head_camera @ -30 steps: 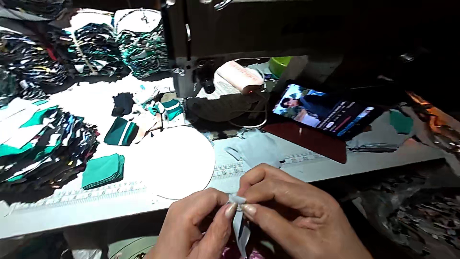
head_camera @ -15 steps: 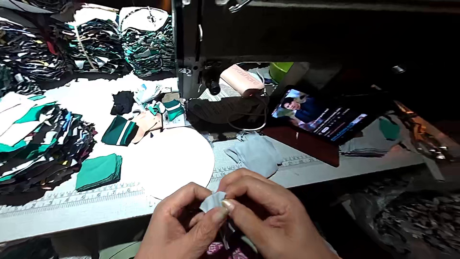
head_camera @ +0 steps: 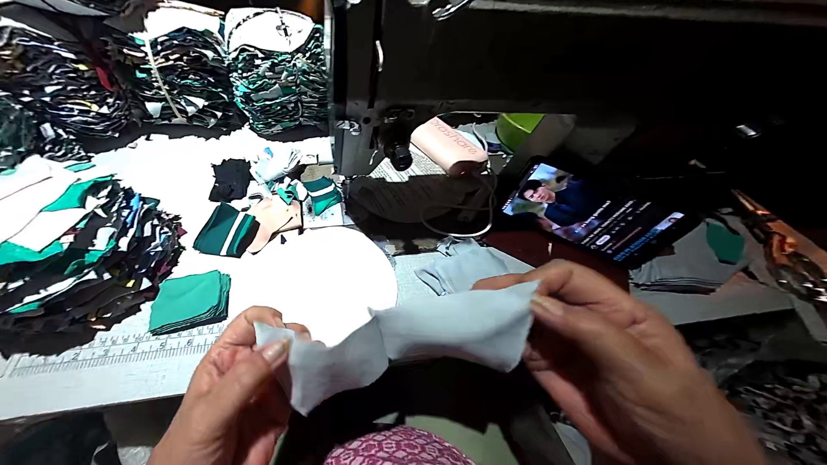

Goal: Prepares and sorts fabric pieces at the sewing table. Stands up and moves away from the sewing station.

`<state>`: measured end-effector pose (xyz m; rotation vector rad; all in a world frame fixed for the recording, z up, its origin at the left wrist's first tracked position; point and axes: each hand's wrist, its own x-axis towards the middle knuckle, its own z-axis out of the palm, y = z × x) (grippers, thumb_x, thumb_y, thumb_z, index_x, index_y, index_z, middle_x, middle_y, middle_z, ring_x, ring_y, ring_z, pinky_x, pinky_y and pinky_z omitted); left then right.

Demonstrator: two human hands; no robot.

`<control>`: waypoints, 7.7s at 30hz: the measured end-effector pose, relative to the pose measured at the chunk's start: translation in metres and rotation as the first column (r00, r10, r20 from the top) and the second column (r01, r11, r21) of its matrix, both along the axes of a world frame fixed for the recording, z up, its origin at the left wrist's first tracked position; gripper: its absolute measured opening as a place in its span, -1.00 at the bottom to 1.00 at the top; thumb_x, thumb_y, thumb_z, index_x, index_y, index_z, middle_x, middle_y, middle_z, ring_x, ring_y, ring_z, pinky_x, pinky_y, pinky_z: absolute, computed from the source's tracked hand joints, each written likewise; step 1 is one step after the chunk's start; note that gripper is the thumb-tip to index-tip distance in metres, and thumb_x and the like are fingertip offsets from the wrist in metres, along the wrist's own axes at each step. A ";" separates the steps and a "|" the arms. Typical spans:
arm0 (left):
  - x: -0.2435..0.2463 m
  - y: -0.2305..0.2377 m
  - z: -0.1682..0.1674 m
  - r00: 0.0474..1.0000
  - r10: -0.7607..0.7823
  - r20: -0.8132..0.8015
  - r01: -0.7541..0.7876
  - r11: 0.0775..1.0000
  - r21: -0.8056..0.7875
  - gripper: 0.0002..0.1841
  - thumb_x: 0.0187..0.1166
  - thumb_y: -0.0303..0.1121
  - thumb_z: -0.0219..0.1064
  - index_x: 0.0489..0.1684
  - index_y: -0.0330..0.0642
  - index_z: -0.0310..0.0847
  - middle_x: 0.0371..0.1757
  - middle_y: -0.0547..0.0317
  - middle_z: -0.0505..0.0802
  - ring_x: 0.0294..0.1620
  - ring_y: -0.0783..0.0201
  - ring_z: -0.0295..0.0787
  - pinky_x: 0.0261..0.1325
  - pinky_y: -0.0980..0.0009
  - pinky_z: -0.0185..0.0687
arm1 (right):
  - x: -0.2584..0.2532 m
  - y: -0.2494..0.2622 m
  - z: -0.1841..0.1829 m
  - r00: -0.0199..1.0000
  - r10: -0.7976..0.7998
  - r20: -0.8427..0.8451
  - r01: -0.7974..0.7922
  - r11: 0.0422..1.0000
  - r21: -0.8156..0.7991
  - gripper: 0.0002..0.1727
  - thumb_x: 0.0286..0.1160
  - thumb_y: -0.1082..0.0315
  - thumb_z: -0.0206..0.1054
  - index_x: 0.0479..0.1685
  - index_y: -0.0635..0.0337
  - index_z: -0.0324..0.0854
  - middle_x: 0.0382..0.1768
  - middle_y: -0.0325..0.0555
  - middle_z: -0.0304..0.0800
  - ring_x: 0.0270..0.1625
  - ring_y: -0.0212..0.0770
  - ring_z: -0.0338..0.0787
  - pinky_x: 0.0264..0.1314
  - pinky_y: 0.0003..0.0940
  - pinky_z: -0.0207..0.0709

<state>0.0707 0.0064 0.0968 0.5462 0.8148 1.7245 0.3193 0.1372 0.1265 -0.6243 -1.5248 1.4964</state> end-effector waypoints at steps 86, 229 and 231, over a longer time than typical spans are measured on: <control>-0.026 0.024 0.022 0.822 -0.007 -0.569 -0.032 0.998 -0.059 -0.20 0.49 -0.65 0.38 0.77 0.11 0.18 -0.01 0.07 0.83 -0.29 0.34 0.80 -0.20 0.50 0.78 | -0.075 0.010 -0.018 0.980 0.076 0.186 -0.093 0.992 0.083 -0.84 0.53 0.48 0.36 -0.05 0.08 0.80 -0.34 -0.25 0.83 -0.41 -0.46 0.76 -0.36 -0.63 0.68; -0.098 0.171 0.058 0.981 -0.010 0.195 0.024 0.997 -0.069 -0.62 0.69 -0.51 -0.11 0.43 -0.21 0.32 0.37 -0.24 0.70 0.29 -0.08 0.79 0.20 0.11 0.80 | -0.103 0.028 -0.042 0.477 -0.134 0.869 -0.663 0.595 0.455 -0.23 0.78 -0.34 -0.23 0.92 -0.27 0.07 0.94 -0.13 -0.14 0.97 -0.07 -0.29 0.94 0.17 -0.40; -0.094 0.166 0.060 0.984 -0.034 0.172 0.049 0.995 -0.086 -0.62 0.73 -0.48 -0.11 0.47 -0.22 0.34 0.38 -0.24 0.70 0.30 -0.09 0.79 0.22 0.13 0.81 | -0.101 0.031 -0.041 0.485 -0.124 0.865 -0.677 0.573 0.462 -0.23 0.78 -0.33 -0.23 0.92 -0.26 0.08 0.94 -0.13 -0.15 0.97 -0.08 -0.31 0.95 0.16 -0.41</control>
